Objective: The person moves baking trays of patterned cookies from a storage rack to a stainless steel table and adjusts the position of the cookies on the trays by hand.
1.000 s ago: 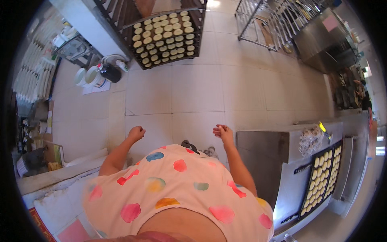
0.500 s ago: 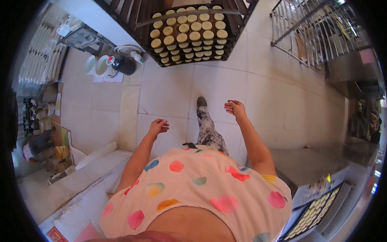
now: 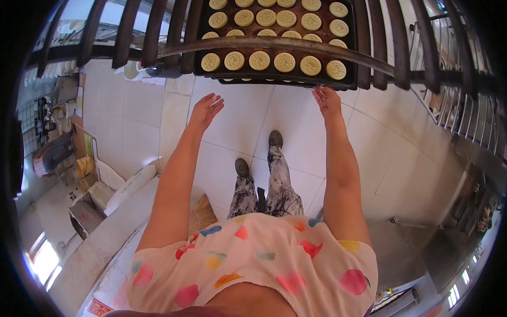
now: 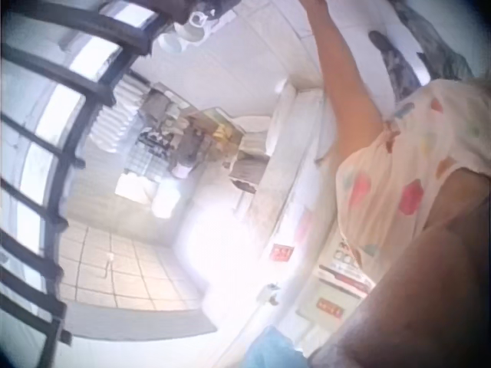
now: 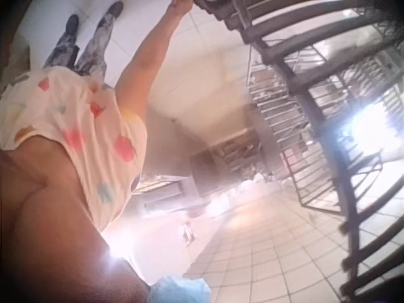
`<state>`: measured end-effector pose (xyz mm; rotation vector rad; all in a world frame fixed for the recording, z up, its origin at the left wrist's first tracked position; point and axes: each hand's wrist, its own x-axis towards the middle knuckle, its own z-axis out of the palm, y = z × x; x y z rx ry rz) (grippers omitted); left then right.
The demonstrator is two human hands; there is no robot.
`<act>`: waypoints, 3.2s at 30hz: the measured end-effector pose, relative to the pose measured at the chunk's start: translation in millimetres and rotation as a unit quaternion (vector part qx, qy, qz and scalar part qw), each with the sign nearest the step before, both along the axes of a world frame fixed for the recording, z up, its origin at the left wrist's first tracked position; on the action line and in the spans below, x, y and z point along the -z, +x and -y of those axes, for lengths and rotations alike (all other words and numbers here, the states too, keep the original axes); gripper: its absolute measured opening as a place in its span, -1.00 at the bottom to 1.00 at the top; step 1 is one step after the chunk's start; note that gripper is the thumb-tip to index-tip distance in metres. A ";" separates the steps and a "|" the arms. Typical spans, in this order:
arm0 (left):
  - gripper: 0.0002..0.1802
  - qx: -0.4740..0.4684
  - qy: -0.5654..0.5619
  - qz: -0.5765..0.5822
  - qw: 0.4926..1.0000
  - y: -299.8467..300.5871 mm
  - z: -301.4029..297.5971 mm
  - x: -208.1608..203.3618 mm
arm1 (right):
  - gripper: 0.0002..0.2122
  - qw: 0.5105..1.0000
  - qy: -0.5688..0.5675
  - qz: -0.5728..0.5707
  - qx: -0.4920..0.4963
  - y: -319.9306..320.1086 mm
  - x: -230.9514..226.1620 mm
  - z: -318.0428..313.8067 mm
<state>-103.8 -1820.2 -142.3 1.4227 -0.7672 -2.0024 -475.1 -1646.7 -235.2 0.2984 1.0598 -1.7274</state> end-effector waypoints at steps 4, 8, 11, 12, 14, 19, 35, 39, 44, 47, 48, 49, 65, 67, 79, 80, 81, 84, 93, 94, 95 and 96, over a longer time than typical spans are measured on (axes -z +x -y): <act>-0.70 -0.055 0.007 -0.055 0.997 -36.6 49.7 30.7 | -0.85 0.997 -0.075 0.014 0.022 -19.6 26.6 18.2; -0.72 -0.121 0.045 -0.114 0.985 -49.9 82.5 58.7 | -0.89 0.995 -0.033 0.069 0.070 -23.5 31.6 31.4; -0.71 -0.172 0.041 -0.123 0.977 -53.1 88.5 71.8 | -0.95 0.995 -0.005 0.048 0.083 -18.4 23.3 34.5; -0.71 -0.173 0.036 -0.120 0.977 -51.0 87.5 73.4 | -0.97 0.996 0.003 0.036 0.083 -15.7 19.4 32.4; -0.70 -0.168 0.026 -0.116 0.979 -51.0 84.1 71.0 | -0.96 0.996 -0.015 0.040 0.084 -10.8 22.8 19.1; -0.63 -0.149 0.057 -0.092 0.983 -1.7 16.3 64.5 | -0.88 0.997 0.010 0.056 0.056 28.5 15.3 -47.4; -0.21 0.059 -0.062 0.198 0.976 35.0 81.2 38.0 | -0.43 0.956 0.161 -0.200 -0.146 -91.2 2.8 -61.9; -0.15 0.054 -0.102 0.241 0.964 46.8 42.8 31.1 | -0.26 0.788 0.382 -0.468 -0.118 -67.2 18.1 -99.8; -0.24 -0.027 -0.160 0.267 0.950 91.0 -48.5 19.2 | -0.33 0.765 0.432 -0.458 -0.132 13.3 -7.7 -202.1; -0.21 -0.030 -0.165 0.340 0.926 107.5 -96.8 -4.6 | -0.39 0.793 0.426 -0.427 -0.090 70.5 -22.0 -262.3; -0.18 -0.007 -0.168 0.334 0.928 110.6 -114.2 -20.0 | -0.39 0.790 0.447 -0.406 -0.102 90.4 -28.7 -280.7; -0.17 0.011 -0.148 0.349 0.925 128.7 -124.5 -16.8 | -0.38 0.783 0.463 -0.402 -0.102 108.8 -21.8 -300.6; -0.27 0.316 -0.303 0.120 0.891 37.5 -149.2 -38.1 | -0.51 0.785 0.450 -0.190 0.381 375.5 -16.4 -480.7; -0.28 0.355 -0.315 0.039 0.879 13.8 -168.1 -52.2 | -0.50 0.767 0.424 -0.155 0.456 403.7 -23.3 -488.1; -0.27 0.553 -0.253 -0.079 0.790 -90.4 -134.2 -66.1 | -0.48 0.562 0.534 -0.072 0.627 556.4 -78.3 -396.0; -0.26 0.569 -0.250 -0.087 0.779 -106.2 -125.0 -63.2 | -0.48 0.558 0.553 -0.053 0.617 555.5 -68.0 -380.7; -0.25 0.595 -0.245 -0.086 0.761 -119.1 -117.9 -59.8 | -0.48 0.537 0.540 -0.050 0.646 554.4 -42.7 -370.8; -0.22 0.653 -0.197 -0.075 0.727 -155.8 -103.8 -36.7 | -0.48 0.522 0.569 -0.006 0.635 565.3 -65.4 -353.3; -0.20 0.743 -0.154 -0.121 0.640 -239.7 -65.8 12.5 | -0.44 0.440 0.540 -0.005 0.718 543.6 -51.1 -258.6; -0.20 0.755 -0.139 -0.120 0.629 -245.0 -65.7 18.2 | -0.43 0.436 0.539 -0.010 0.721 545.9 -46.9 -256.7; -0.20 0.768 -0.108 -0.113 0.622 -250.4 -63.8 22.9 | -0.43 0.432 0.537 -0.015 0.724 548.2 -39.3 -256.4; -0.19 0.769 -0.114 -0.128 0.616 -256.1 -63.3 27.9 | -0.43 0.428 0.536 -0.020 0.728 550.2 -33.3 -256.3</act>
